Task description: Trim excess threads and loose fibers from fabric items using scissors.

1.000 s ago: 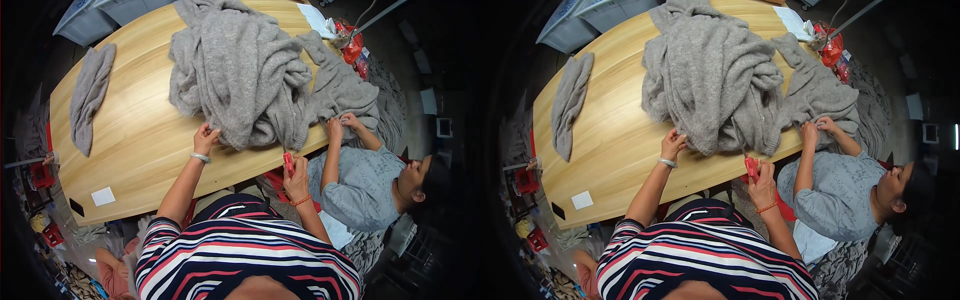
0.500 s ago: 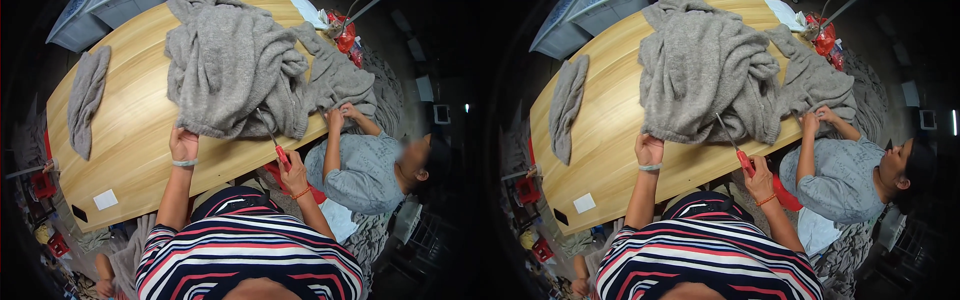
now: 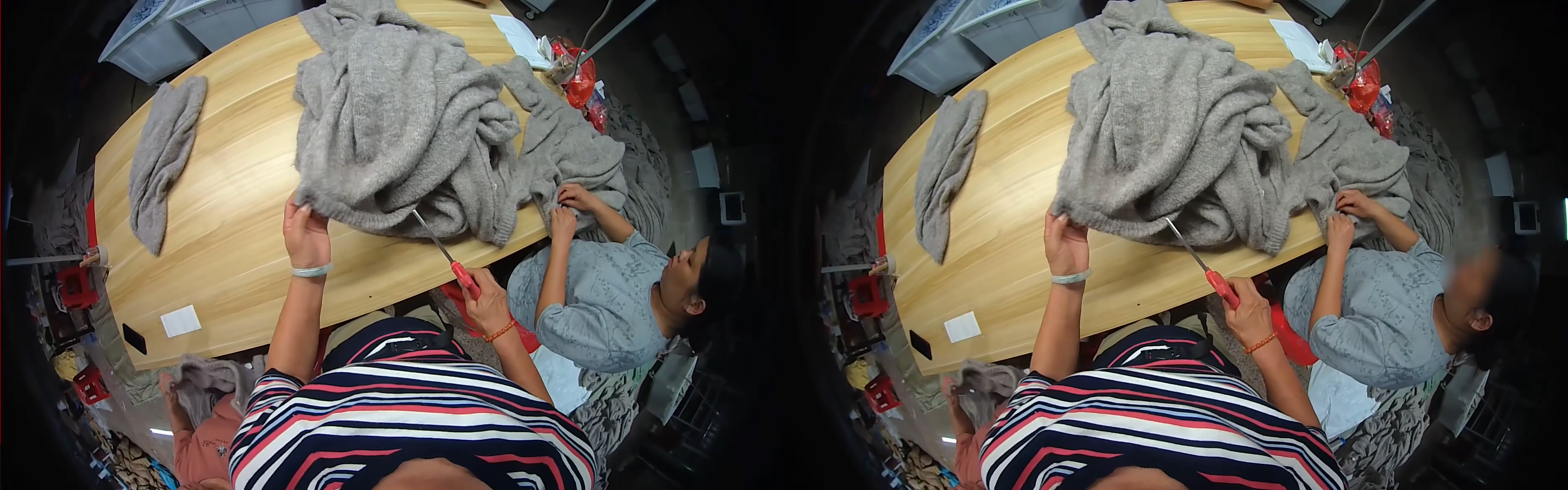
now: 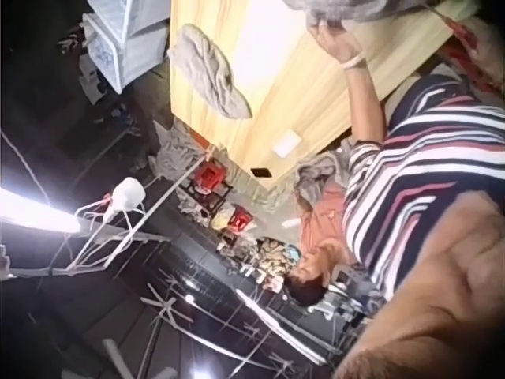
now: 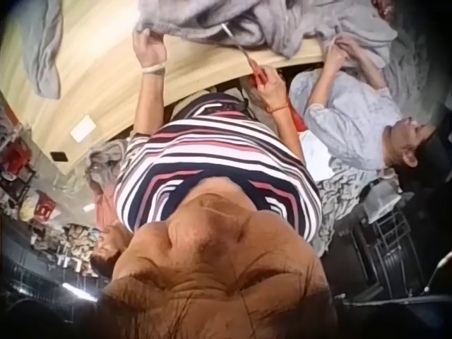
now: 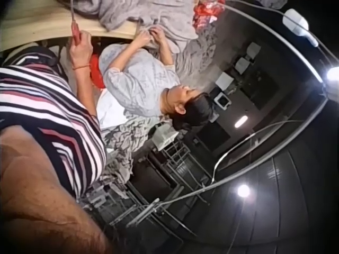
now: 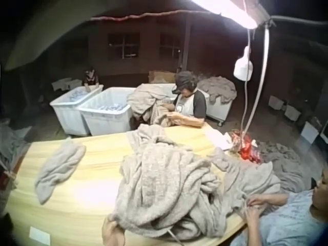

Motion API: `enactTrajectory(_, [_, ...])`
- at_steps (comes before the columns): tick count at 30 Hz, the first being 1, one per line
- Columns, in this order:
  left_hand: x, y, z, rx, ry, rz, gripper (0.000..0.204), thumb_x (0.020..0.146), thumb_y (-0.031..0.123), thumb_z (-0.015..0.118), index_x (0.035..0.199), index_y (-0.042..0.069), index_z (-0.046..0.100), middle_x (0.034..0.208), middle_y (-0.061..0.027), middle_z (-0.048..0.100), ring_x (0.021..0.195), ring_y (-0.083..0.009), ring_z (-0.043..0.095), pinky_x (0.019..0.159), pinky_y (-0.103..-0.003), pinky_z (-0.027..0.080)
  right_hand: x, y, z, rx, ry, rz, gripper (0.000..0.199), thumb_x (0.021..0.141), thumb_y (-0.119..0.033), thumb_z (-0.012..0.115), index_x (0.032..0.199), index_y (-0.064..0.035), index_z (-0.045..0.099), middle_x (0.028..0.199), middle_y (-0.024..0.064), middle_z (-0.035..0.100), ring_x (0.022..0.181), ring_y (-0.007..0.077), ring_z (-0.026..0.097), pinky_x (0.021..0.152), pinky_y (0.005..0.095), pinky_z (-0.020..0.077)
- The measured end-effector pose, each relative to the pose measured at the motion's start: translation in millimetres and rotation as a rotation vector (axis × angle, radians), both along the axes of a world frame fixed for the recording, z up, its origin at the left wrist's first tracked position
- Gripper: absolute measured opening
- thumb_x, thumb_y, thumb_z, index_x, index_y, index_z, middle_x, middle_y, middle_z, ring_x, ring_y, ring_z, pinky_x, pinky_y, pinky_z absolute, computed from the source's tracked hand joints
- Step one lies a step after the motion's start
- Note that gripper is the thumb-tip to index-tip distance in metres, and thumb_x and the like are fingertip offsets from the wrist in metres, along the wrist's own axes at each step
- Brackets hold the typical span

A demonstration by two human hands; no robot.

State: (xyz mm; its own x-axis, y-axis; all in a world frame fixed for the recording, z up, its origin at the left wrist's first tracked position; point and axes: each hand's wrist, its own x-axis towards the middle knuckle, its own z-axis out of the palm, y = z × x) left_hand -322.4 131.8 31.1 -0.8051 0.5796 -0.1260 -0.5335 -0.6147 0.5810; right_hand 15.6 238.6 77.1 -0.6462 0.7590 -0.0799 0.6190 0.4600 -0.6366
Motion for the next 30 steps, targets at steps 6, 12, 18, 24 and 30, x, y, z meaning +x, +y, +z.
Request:
enactTrajectory(6, [52.2,70.8,35.3,-0.406,1.678,-0.123,0.043,0.073,-0.003,0.064,0.115,0.008,0.065,0.114,-0.0099,0.070,0.092,-0.0249,0.067,0.079,-0.037,0.049,17.4,0.5,13.0,-0.035,-0.005,-0.127,0.019,0.089,-0.012,0.064,0.106,-0.0042,0.063,0.100,0.0176,0.065,0.091,0.0394,0.065,0.076,0.0422,0.0520])
enactTrajectory(12, [79.7,81.8,-12.8,-0.536,1.821,-0.231,0.040,0.073,0.001,0.068,0.112,0.009,0.065,0.114,-0.0093,0.070,0.096,-0.0261,0.066,0.083,-0.039,0.049,48.4,-2.2,5.7,-0.070,-0.039,-0.214,0.018,0.091,-0.014,0.064,0.104,-0.0029,0.063,0.099,0.0185,0.065,0.091,0.0397,0.064,0.078,0.0425,0.0507])
enactTrajectory(18, [87.1,83.2,-35.5,-0.705,1.360,-0.355,0.032,0.082,0.001,0.065,0.114,0.006,0.065,0.108,-0.0110,0.072,0.092,-0.0189,0.069,0.079,-0.030,0.052,44.8,-1.2,3.4,-0.054,-0.032,-0.163,0.020,0.088,-0.012,0.065,0.108,-0.0055,0.064,0.102,0.0177,0.065,0.092,0.0396,0.064,0.077,0.0421,0.0517])
enactTrajectory(24, [75.1,79.6,-66.6,-0.192,-0.130,-0.526,0.027,0.095,0.012,0.057,0.122,0.006,0.056,0.107,-0.0107,0.070,0.093,-0.0194,0.068,0.080,-0.034,0.056,29.5,3.0,0.2,0.015,-0.023,-0.031,0.028,0.084,-0.008,0.064,0.112,-0.0085,0.062,0.102,0.0162,0.066,0.089,0.0410,0.064,0.073,0.0455,0.0529])
enactTrajectory(30, [83.5,98.8,-74.4,-0.404,0.066,-0.466,0.041,0.091,0.013,0.068,0.127,0.007,0.052,0.113,-0.0089,0.067,0.105,-0.0179,0.063,0.086,-0.033,0.051,10.4,8.7,8.7,-0.077,-0.230,0.008,0.025,0.083,-0.011,0.064,0.108,-0.0094,0.059,0.089,0.0174,0.066,0.083,0.0418,0.064,0.070,0.0506,0.0514])
